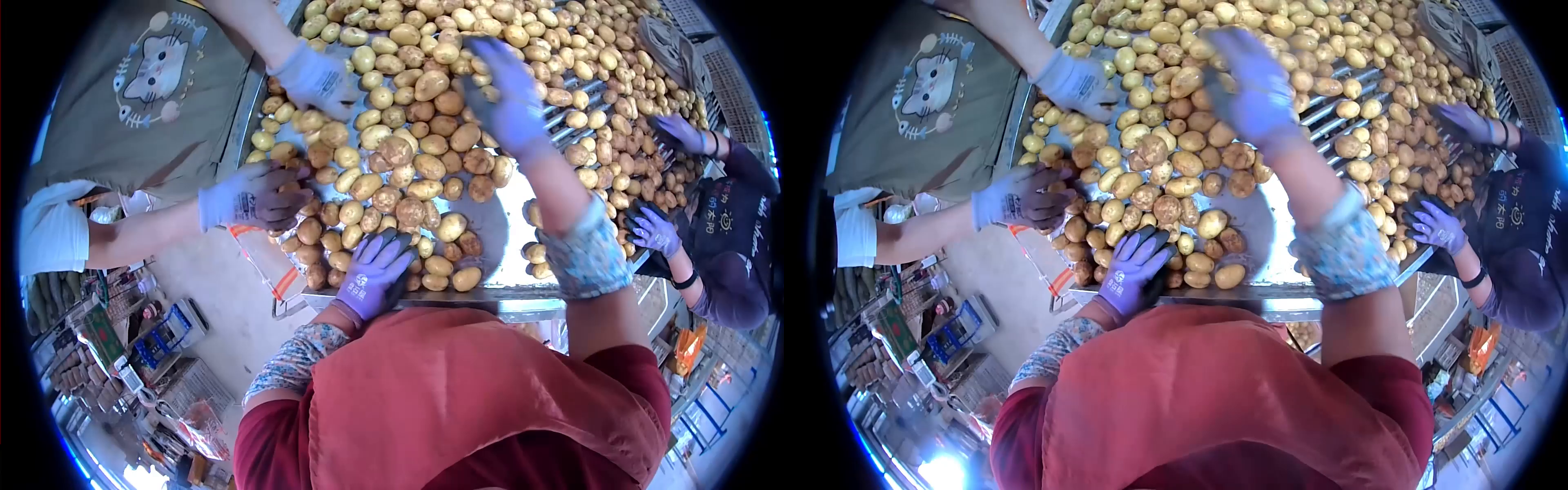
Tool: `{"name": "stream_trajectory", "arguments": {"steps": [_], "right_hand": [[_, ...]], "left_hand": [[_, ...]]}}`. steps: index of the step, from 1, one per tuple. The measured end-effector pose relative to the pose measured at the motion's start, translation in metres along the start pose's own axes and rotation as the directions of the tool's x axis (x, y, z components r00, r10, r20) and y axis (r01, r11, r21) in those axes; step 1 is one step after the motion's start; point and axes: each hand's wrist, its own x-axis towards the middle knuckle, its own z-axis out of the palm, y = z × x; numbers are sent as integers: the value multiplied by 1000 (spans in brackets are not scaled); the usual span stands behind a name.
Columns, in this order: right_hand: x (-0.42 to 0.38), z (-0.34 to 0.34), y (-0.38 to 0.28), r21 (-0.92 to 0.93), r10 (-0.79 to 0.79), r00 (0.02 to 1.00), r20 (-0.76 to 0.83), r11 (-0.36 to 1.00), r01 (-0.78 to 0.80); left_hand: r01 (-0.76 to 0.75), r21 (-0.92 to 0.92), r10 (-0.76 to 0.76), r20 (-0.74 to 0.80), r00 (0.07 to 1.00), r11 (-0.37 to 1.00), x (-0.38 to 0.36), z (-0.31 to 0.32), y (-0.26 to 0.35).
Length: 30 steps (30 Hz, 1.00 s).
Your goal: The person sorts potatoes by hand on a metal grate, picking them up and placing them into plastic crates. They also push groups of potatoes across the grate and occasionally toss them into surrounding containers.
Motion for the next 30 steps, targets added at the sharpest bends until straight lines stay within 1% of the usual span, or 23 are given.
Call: {"name": "stream_trajectory", "arguments": {"steps": [1,3,4,6,7,8,9,10,11,13,14,15,16,18,19,21,22,23,25,27,28,29,30], "right_hand": [[8,19,-6,-56,-27,996,86,998,32],[-7,75,5,-318,46,888,458,941,115],[-7,70,0,-298,82,856,511,950,87],[-13,58,-15,-261,148,770,621,965,25],[-20,47,-2,-168,34,809,586,982,81],[-28,38,13,-30,-7,862,507,999,26],[-35,28,28,109,-34,910,414,994,-13],[-35,0,23,196,258,874,413,912,-361],[-37,-32,16,274,518,739,432,705,-654],[-62,-72,32,555,756,590,283,372,-744],[-80,-86,36,641,823,451,347,144,-754],[-103,-96,39,701,852,309,424,-93,-707],[-132,-107,29,663,800,347,489,-83,-744],[-181,-131,-1,589,676,415,609,-35,-807],[-194,-145,-27,456,763,441,472,217,-863],[-226,-169,-58,579,899,413,147,261,-772],[-252,-183,-59,377,854,507,-119,511,-772],[-280,-202,-56,97,715,611,-340,673,-733],[-297,-251,-71,-90,597,563,-572,636,-766],[-336,-288,-55,-395,518,642,-566,514,-762],[-376,-293,-28,-425,535,598,-597,422,-801],[-426,-288,-1,-157,620,293,-728,264,-952],[-418,-289,-6,-15,711,221,-667,283,-959]], "left_hand": [[-5,9,5,-4,1000,1000,3,1,0],[-10,29,10,-14,1000,1000,8,2,1],[-2,8,2,-17,1000,1000,7,0,1],[120,99,-122,15,992,988,3,-8,3],[185,139,-190,26,981,973,-2,-10,4],[191,126,-180,-98,979,973,-15,5,-14],[277,200,-253,-136,958,940,-22,6,-16],[290,195,-261,-161,952,937,-24,3,-21],[300,190,-266,-188,946,935,-23,-3,-27],[206,186,-152,-267,952,961,-18,-18,-29],[181,173,-127,-285,950,968,-11,-19,-26],[152,161,-99,-298,949,975,-2,-22,-20],[88,41,-76,-230,970,995,13,-27,-11],[-56,38,62,-162,985,998,43,-25,11],[-123,31,126,-123,984,992,57,-19,19],[-263,-28,260,-68,963,964,84,-12,40],[-292,-57,294,29,955,955,93,-5,46],[-345,-29,346,86,934,938,95,1,52],[-439,-52,440,206,874,897,96,12,64],[-484,-44,470,337,816,874,87,30,63],[-491,-46,475,341,811,870,80,35,59],[-493,-45,478,335,812,869,75,38,54],[-501,15,468,334,818,865,71,37,45]]}}
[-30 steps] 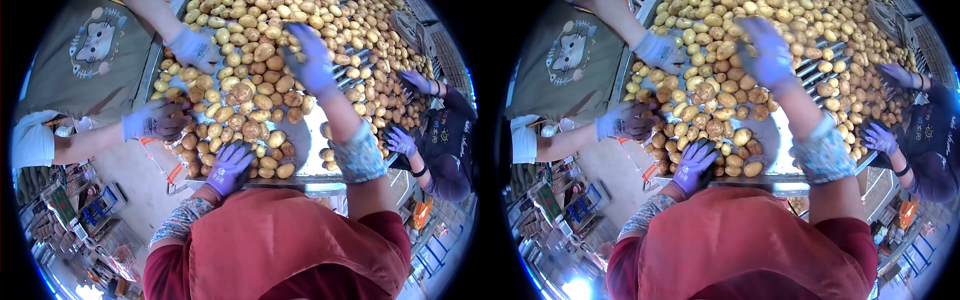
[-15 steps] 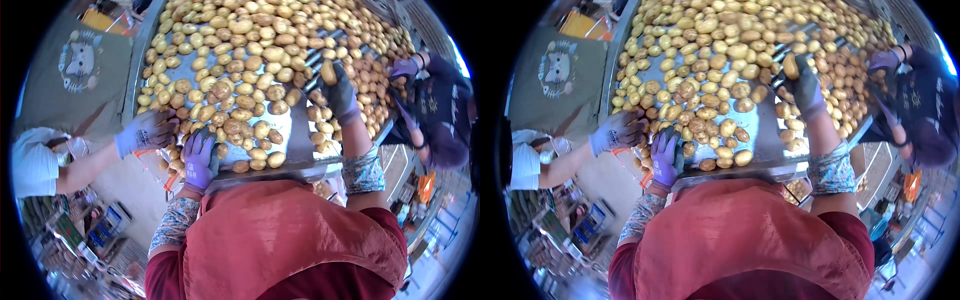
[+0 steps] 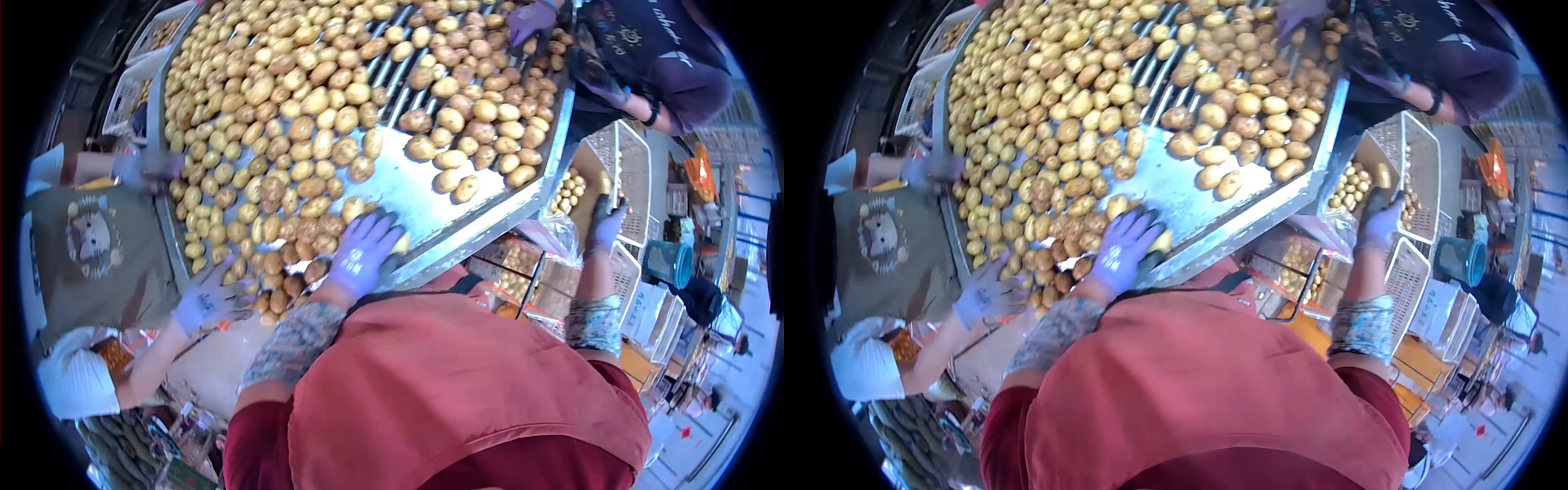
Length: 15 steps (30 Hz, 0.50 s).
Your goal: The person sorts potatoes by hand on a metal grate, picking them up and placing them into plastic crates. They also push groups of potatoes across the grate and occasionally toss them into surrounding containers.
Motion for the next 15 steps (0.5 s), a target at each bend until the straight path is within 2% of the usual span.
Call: {"name": "stream_trajectory", "arguments": {"steps": [1,2,3,4,5,7,9,11,12,13,14,15], "right_hand": [[-6,1,-19,102,80,992,101,991,-90],[-15,11,-28,-70,-128,983,133,988,138],[-23,28,-38,-227,-311,927,208,907,355],[-21,47,-55,-206,-408,849,335,848,489],[-26,73,-73,-269,-416,836,359,811,520],[-26,128,-93,-196,-386,816,431,842,502],[-58,163,-143,-343,-201,884,421,867,361],[-89,162,-168,-285,-203,814,545,868,407],[-113,159,-170,-262,-284,775,564,829,495],[-134,156,-172,-238,-365,727,581,778,581],[-139,146,-189,-55,-330,550,767,820,570],[-139,136,-204,110,-309,325,894,854,509]], "left_hand": [[12,51,-12,-3,1000,999,-9,1,-6],[26,109,-30,36,999,994,-14,-5,-11],[43,170,-57,78,995,985,-24,-12,-16],[44,184,-52,36,998,982,-46,-7,-29],[52,208,-51,-9,999,977,-63,-3,-37],[167,321,-204,85,975,932,-76,-16,-31],[217,244,-235,47,971,945,-74,-28,-26],[255,191,-248,-63,967,948,-72,-35,-19],[303,125,-296,-69,953,945,-70,-32,-16],[325,96,-317,-92,944,941,-72,-29,-9],[294,72,-286,-107,952,953,-76,-20,-12],[259,44,-251,-127,959,965,-76,-14,-13]]}}
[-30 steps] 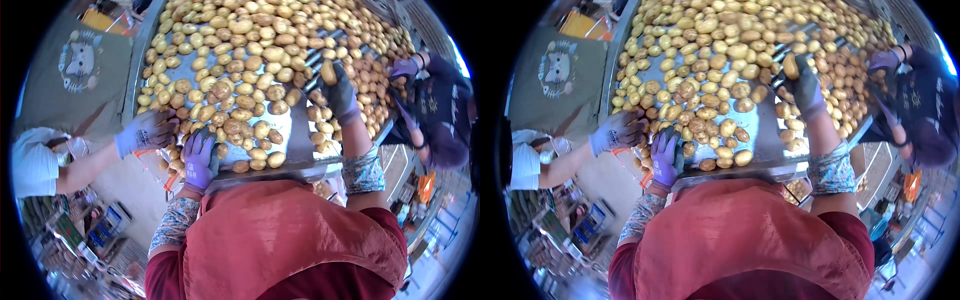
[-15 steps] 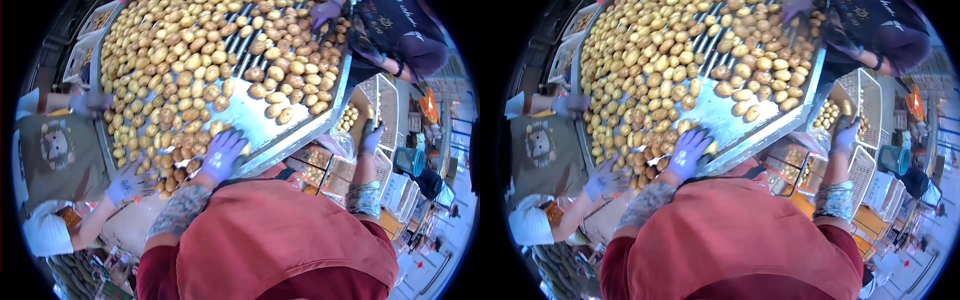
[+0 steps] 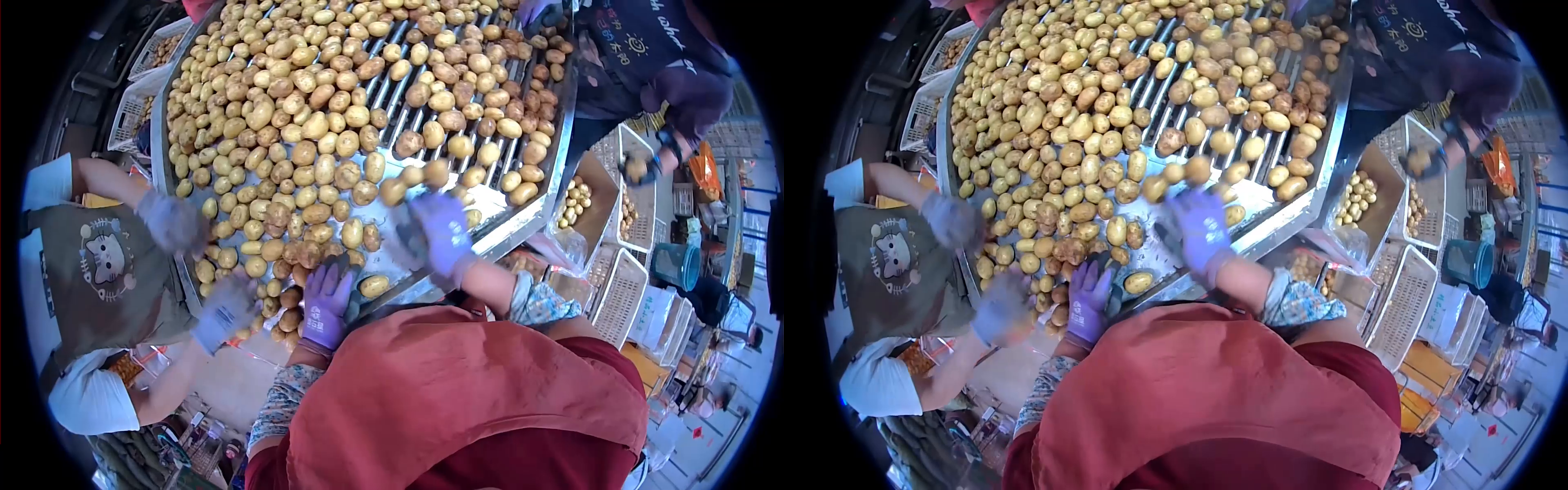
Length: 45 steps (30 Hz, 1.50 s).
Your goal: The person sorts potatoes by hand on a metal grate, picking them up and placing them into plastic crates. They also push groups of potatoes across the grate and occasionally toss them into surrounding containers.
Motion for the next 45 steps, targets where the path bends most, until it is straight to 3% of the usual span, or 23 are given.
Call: {"name": "stream_trajectory", "arguments": {"steps": [2,4,6,8,12,17,20,21,23,24,25,26,27,29,30,33,35,38,40,42,43,44,45], "right_hand": [[-4,11,-11,-41,-305,855,-419,947,318],[40,-20,-17,-138,-285,756,-589,957,253],[94,-30,2,-217,-127,839,-529,976,11],[112,-25,9,-191,5,958,-286,980,-62],[79,-4,-2,-35,-75,979,-189,997,70],[-26,-14,21,208,-97,859,-502,951,229],[-115,-80,51,4,-65,509,-858,991,134],[-135,-96,82,-20,-41,465,-884,999,50],[-171,-150,146,-326,-313,104,-944,936,-134],[-187,-172,182,-165,-173,20,-985,891,-424],[-193,-193,189,211,184,-135,-974,952,-220],[-210,-193,234,572,549,-174,-818,809,-137],[-217,-176,271,637,594,-280,-754,766,-88],[-199,-151,242,477,420,-244,-874,836,-270],[-185,-135,231,182,172,-62,-983,871,-456],[-125,-86,220,-147,105,550,-828,907,-395],[-77,-87,179,-206,140,764,-630,918,-339],[-7,-50,183,-270,158,859,-487,908,-319],[14,-13,142,-333,144,770,-622,841,-426],[5,-44,69,-84,151,967,-207,982,-171],[10,-25,56,-155,-96,981,-169,985,69],[13,-11,42,30,-279,952,-123,958,285],[4,9,23,13,-410,893,-187,908,419]], "left_hand": [[-5,19,4,17,1000,1000,-3,3,3],[-18,-3,18,6,1000,1000,9,-4,8],[-43,-82,42,-20,999,996,27,-26,23],[-61,-102,61,-7,998,993,37,-32,30],[-152,-41,151,-18,988,988,34,-21,31],[-227,-143,234,35,972,963,35,-6,31],[-213,-177,225,50,973,961,33,0,33],[-209,-179,221,50,974,961,33,-3,36],[-241,-165,249,26,968,956,33,-4,35],[-263,-166,273,37,961,950,31,-5,36],[-276,-163,287,46,957,947,32,-6,39],[-283,-154,293,46,955,947,35,-12,44],[-281,-196,301,77,951,939,38,-19,51],[-251,-186,262,40,964,950,31,-15,49],[-221,-217,227,2,974,951,26,-15,50],[-204,-253,182,-108,977,946,7,-11,42],[-98,-221,94,-29,995,970,-6,-19,42],[55,-208,-71,-67,995,977,-22,-18,52],[153,-260,-191,-128,973,953,-27,-8,53],[188,-300,-245,-163,956,935,-21,-3,54],[199,-295,-259,-182,948,935,-17,1,55],[223,-297,-287,-191,939,928,-15,5,60],[217,-299,-270,-146,952,929,0,-7,71]]}}
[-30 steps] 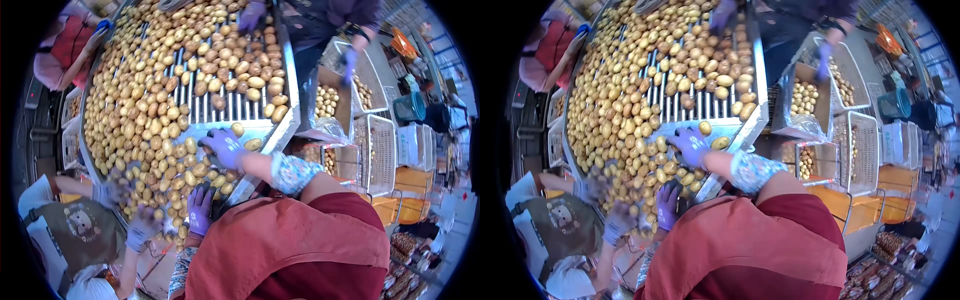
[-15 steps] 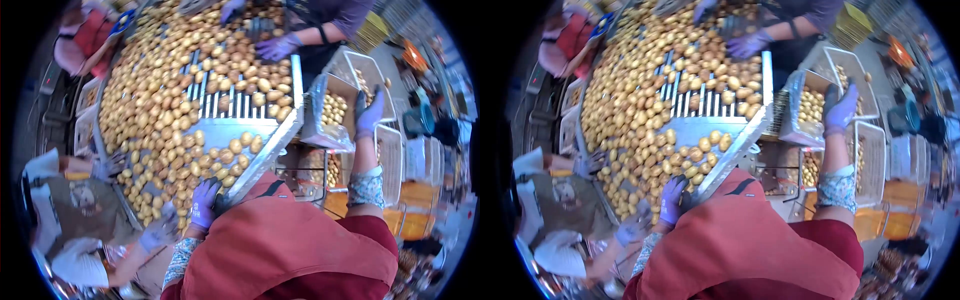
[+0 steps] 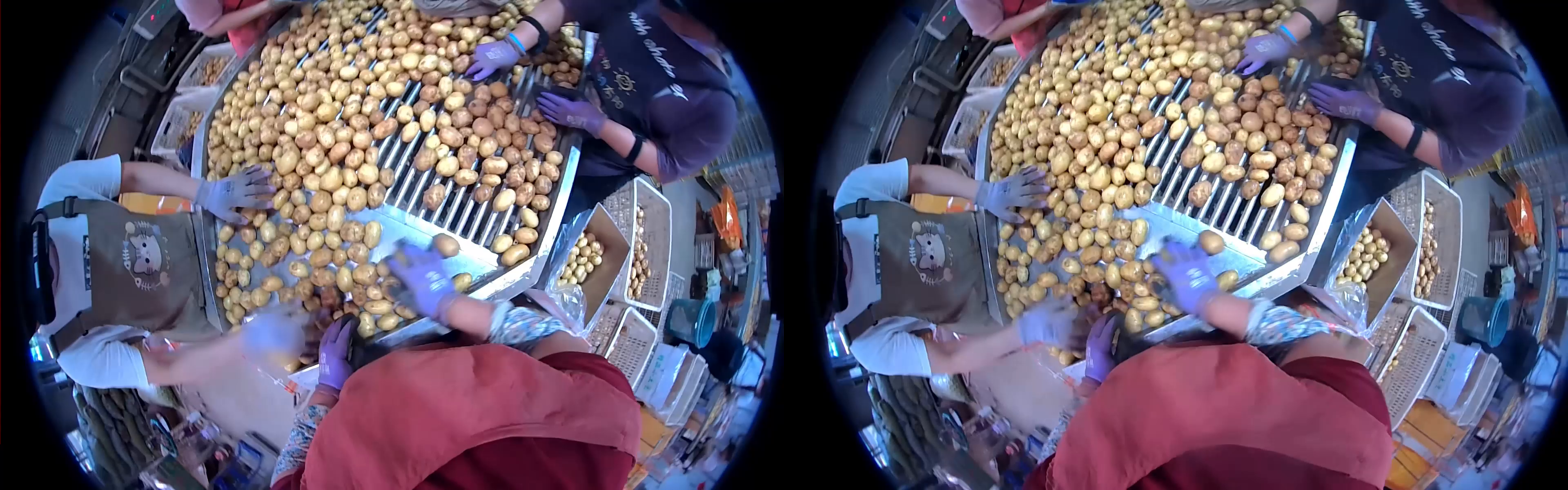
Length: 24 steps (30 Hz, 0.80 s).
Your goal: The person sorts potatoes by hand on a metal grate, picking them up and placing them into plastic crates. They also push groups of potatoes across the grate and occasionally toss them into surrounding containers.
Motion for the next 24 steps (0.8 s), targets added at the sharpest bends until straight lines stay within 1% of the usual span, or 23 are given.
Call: {"name": "stream_trajectory", "arguments": {"steps": [1,3,5,6,7,8,9,10,11,13,14,15,16,17,18,19,20,21,22,23,24], "right_hand": [[2,9,-16,-50,-78,994,-80,996,74],[21,-3,-8,41,-242,948,-207,966,256],[64,-79,20,-22,-207,972,-114,978,205],[82,-102,47,-227,-196,915,-352,966,119],[99,-118,96,-370,-162,899,-406,929,0],[113,-138,134,-374,-5,866,-501,903,-211],[118,-145,183,-277,399,849,-346,821,-499],[107,-130,217,-399,397,826,-400,736,-546],[99,-111,232,-503,383,803,-456,634,-588],[98,-110,203,-468,560,784,-269,635,-615],[92,-106,182,-503,517,829,-213,669,-546],[83,-95,161,-523,387,884,-262,713,-467],[78,-95,140,-445,416,905,-89,796,-410],[59,-68,133,-540,91,979,-184,823,-178],[54,-65,97,-482,50,985,-165,867,-124],[58,-61,81,-329,240,953,184,929,-170],[48,-47,70,-314,53,980,194,949,11],[47,-43,53,-246,-132,983,127,956,160],[54,-45,47,-86,-242,963,117,964,253],[65,-54,42,74,-344,935,87,938,338],[80,-59,49,-19,-390,920,51,920,391]], "left_hand": [[0,5,-1,34,999,1000,11,-4,14],[-5,25,3,98,995,1000,31,-12,35],[17,6,-17,65,998,1000,40,-13,44],[51,8,-51,43,998,999,39,-10,46],[82,9,-82,15,997,997,39,-9,46],[99,15,-99,16,995,995,39,-10,46],[122,19,-122,20,992,992,36,-12,46],[149,23,-149,24,989,989,31,-11,47],[179,23,-179,3,984,984,27,-10,47],[220,23,-219,-22,975,975,23,-6,40],[268,23,-268,1,964,963,24,-3,36],[258,43,-259,17,966,965,31,1,37],[245,59,-248,37,968,968,43,7,39],[225,76,-229,51,972,971,55,14,41],[107,109,-118,103,988,988,68,21,43],[-15,137,-6,153,988,990,82,28,44],[-167,204,125,202,971,965,90,41,38],[-213,199,172,206,963,956,97,55,38],[-188,198,129,278,952,962,100,62,35],[-166,199,89,350,933,966,104,64,34],[-155,174,96,305,947,972,105,59,32]]}}
